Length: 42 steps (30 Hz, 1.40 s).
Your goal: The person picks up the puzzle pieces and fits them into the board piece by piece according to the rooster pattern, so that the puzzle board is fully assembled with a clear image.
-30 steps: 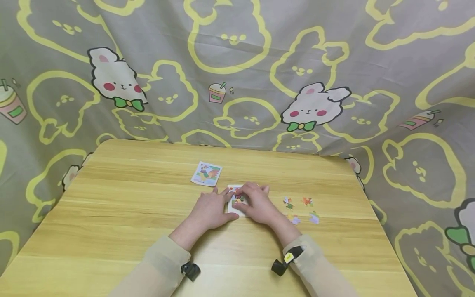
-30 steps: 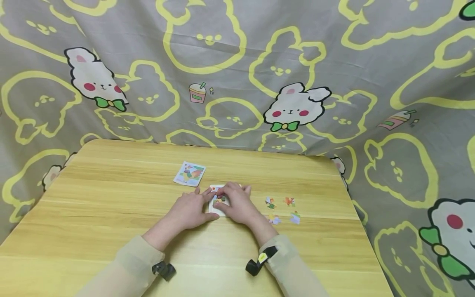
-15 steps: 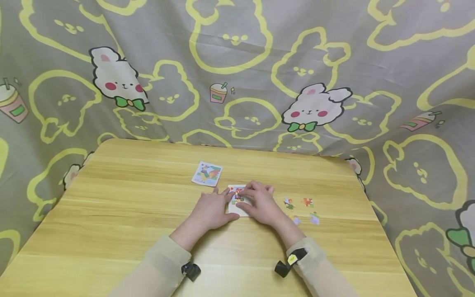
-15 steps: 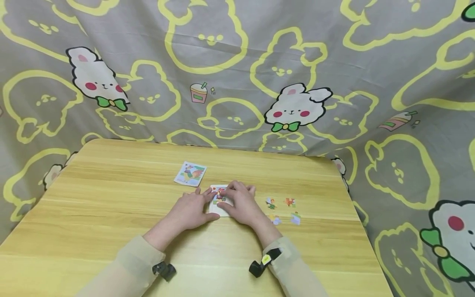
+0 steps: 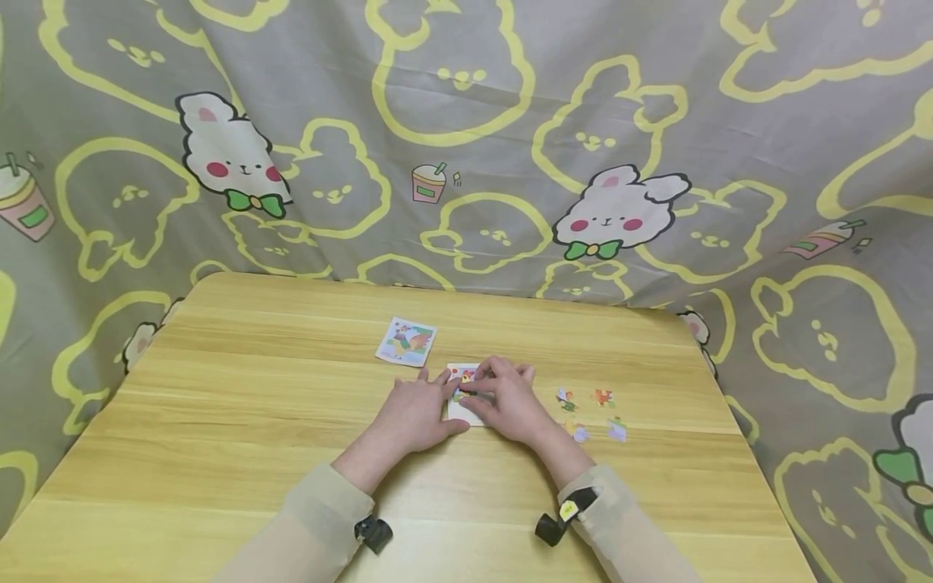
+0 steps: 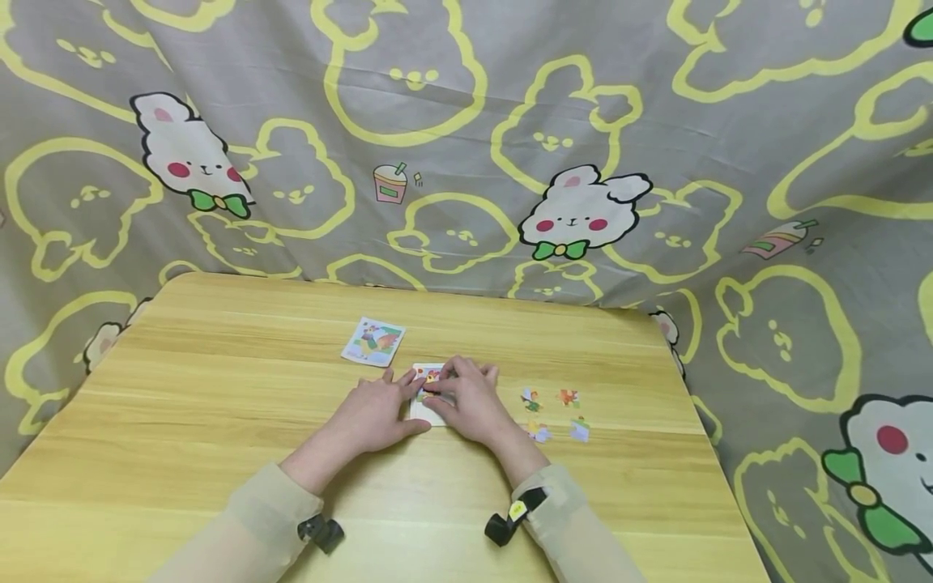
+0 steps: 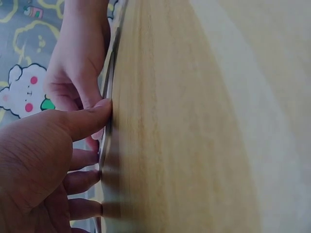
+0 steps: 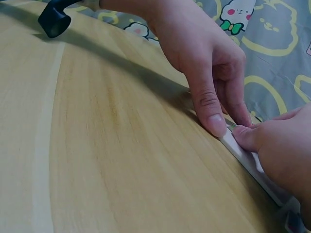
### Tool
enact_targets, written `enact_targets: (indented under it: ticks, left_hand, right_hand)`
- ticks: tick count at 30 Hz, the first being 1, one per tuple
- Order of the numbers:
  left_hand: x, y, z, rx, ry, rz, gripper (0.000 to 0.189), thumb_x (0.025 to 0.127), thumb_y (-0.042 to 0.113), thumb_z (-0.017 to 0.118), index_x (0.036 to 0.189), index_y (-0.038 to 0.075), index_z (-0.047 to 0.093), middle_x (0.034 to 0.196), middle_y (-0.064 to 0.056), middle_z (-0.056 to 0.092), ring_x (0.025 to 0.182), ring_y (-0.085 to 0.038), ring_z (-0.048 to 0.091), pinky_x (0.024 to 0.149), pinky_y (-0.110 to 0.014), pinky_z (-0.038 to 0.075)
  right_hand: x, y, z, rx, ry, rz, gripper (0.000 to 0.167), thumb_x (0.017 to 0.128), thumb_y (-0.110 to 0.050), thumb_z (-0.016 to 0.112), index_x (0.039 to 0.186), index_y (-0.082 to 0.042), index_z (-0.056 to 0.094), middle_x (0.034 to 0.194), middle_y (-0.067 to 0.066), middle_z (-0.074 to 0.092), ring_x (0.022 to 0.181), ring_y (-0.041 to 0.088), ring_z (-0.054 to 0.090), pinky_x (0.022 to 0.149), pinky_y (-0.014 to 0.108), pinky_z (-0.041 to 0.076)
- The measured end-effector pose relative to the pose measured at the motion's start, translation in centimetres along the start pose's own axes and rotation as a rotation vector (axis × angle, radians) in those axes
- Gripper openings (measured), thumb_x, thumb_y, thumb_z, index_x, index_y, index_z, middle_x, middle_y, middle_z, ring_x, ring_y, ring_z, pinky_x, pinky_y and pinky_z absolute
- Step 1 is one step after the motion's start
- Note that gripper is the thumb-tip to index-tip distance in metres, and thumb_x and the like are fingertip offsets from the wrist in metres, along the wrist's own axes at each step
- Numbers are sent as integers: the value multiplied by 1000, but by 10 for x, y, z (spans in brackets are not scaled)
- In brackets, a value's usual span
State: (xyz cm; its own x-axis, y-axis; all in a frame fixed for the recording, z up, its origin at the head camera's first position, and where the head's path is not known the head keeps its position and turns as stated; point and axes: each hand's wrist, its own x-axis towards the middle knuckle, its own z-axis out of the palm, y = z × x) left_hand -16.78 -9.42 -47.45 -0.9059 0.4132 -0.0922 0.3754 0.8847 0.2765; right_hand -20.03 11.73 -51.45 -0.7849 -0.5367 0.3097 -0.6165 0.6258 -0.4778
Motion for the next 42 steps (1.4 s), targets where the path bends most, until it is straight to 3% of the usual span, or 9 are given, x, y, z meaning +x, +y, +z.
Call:
enact_targets:
  ticks: [7,19,29,36,42]
  left_hand:
    - [1,1,1,33,-5,16,80,95,65,69,155,14,57,160,-10,49,142,-53,45,103,-80,37]
    - [-3,1,0,63,-12,59,75,99,62,64,155,13,56,165,-8,43,142,-55,44,99,-82,39]
    - [0,3,-1,46,-47,33,76,99,62,64,156,13,55,165,-9,43,143,-57,41,100,-83,37]
    - [2,3,-2,33,-64,23,76,99,62,65,157,15,54,166,-8,41,144,-57,39,102,-83,35]
    - [2,3,-2,20,-74,13,77,98,63,65,158,15,53,166,-8,41,144,-57,38,103,-82,34]
  right_hand:
    - [-2,3,-1,-1,2,27,32,96,-36,81,120,-14,82,115,-5,60,109,16,55,89,49,22]
    - [-3,1,-6,8,-9,3,25,96,-26,83,115,-10,83,110,-3,60,104,18,55,87,50,23]
    - [-2,2,-9,52,-47,6,31,99,-30,78,122,-9,80,116,-3,61,111,17,56,94,52,23]
    - [-6,8,-23,162,2,-4,31,98,-24,79,124,-6,78,121,0,64,107,18,65,99,52,25]
    - [-13,15,-43,184,9,54,27,98,-23,80,121,-9,79,122,-2,63,110,21,63,99,51,25]
